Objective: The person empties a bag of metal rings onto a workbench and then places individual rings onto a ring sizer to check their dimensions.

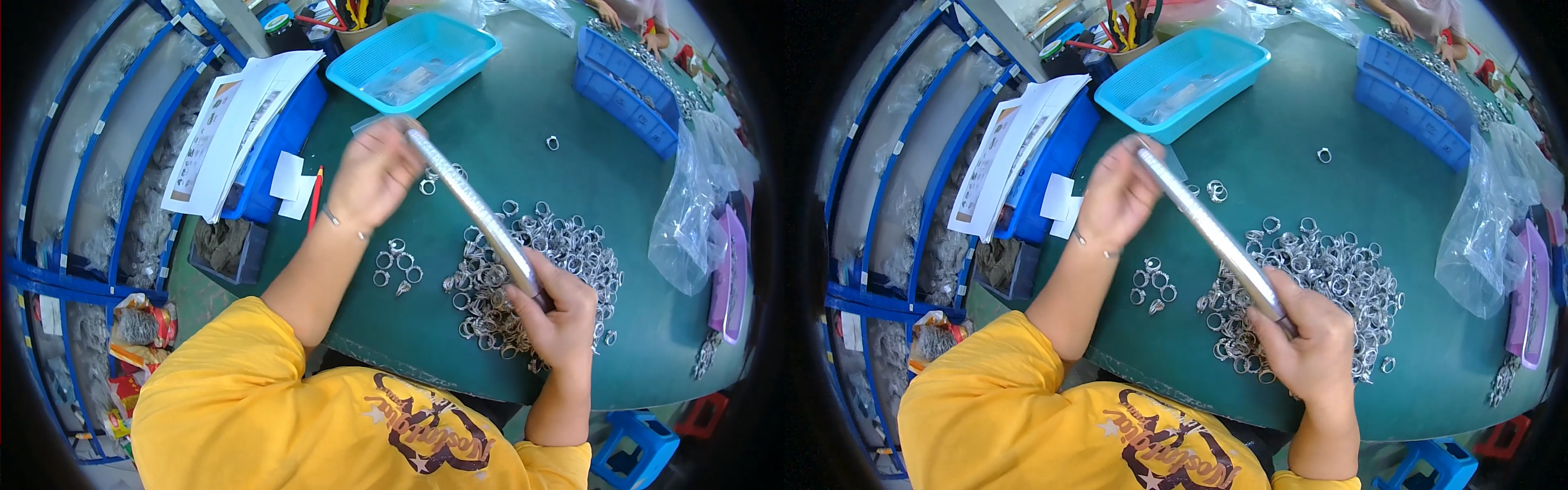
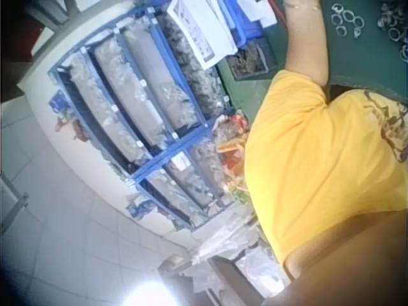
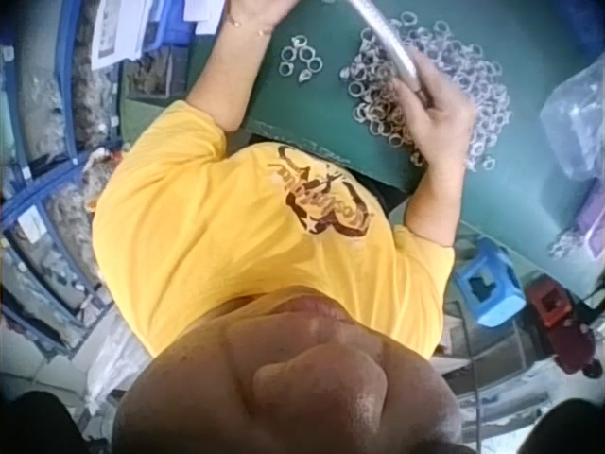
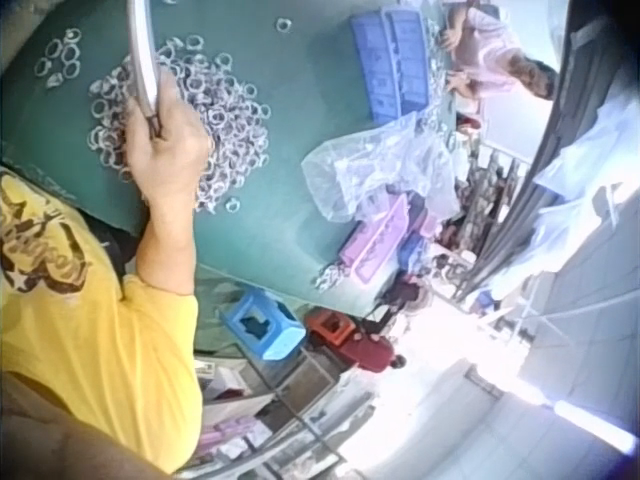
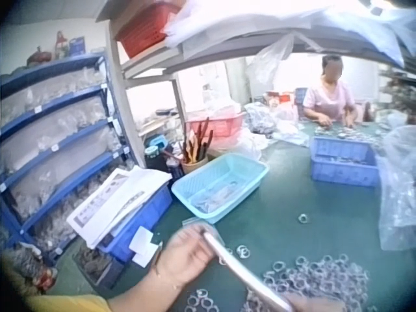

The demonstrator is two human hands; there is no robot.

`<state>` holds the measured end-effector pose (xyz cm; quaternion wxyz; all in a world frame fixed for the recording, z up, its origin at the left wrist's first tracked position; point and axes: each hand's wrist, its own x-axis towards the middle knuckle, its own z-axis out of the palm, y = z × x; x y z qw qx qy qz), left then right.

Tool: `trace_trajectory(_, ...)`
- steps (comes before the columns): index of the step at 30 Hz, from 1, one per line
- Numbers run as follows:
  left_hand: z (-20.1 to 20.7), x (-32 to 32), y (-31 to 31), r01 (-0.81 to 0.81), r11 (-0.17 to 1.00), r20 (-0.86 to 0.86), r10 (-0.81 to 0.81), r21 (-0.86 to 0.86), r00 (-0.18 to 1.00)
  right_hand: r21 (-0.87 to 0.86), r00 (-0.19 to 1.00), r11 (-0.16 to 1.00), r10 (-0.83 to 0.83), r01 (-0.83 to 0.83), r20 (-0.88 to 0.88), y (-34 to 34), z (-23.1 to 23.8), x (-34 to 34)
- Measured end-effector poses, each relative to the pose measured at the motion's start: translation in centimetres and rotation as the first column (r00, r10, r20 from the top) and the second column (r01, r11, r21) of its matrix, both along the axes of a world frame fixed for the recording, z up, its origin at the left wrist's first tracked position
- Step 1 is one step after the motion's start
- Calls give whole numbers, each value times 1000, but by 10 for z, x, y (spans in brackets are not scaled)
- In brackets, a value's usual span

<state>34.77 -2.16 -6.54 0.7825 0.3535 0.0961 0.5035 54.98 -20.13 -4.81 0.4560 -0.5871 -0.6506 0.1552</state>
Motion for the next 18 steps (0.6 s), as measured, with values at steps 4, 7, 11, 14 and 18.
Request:
trace_trajectory(4,18,-1,9,-72,997,-204,74,21,976,-6,964,979,-202,204,-173,4,-3,7)
trace_trajectory(7,-5,22,9,264,738,-774,527,621,350,-23,906,961,-269,276,-327,4,-3,8)
trace_trajectory(11,-26,33,9,429,456,-589,768,780,254,5,941,966,-252,260,-227,3,-2,11)
trace_trajectory(14,-29,29,15,291,388,-480,775,875,411,2,962,975,-221,224,-162,5,1,7)
trace_trajectory(18,-12,8,5,137,991,-293,-133,-8,947,-48,978,980,-196,192,-79,1,5,4)
